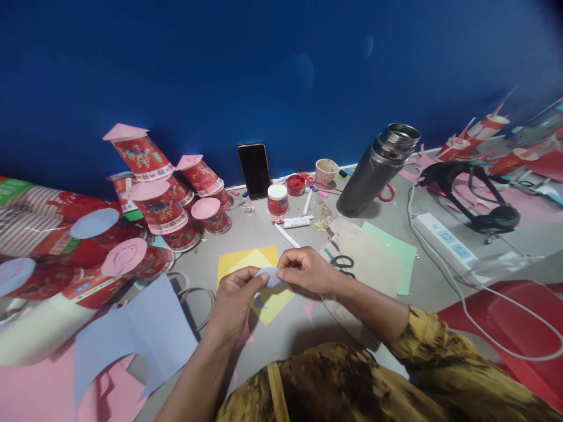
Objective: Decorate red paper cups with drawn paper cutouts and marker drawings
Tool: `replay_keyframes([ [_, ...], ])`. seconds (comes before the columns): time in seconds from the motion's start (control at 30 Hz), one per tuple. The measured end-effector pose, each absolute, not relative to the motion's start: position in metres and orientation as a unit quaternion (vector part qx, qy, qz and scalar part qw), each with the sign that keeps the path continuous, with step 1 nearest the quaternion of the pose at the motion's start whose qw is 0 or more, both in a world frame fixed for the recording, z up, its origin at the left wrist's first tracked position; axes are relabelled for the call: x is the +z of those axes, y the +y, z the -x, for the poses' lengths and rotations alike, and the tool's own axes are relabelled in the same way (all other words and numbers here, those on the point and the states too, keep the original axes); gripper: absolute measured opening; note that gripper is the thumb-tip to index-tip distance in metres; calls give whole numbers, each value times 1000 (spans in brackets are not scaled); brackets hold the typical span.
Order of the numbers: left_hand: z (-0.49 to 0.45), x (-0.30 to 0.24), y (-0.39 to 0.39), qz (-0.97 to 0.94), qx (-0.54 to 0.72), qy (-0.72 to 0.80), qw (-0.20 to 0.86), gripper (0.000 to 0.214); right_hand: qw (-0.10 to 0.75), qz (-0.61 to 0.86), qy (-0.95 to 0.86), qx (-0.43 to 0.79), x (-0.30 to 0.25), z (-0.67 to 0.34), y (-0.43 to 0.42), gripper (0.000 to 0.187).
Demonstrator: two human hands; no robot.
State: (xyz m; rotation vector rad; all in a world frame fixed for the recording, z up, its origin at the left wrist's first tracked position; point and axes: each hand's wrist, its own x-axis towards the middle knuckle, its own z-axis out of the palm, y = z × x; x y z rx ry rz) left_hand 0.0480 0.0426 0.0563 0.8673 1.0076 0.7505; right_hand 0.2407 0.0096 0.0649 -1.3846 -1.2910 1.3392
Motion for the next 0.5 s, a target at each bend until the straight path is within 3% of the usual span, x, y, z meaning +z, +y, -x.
replay_keyframes([
  [0.5, -49, 62, 43, -398, 325, 460, 724, 28, 407, 537, -481, 561, 66, -240, 11, 15],
])
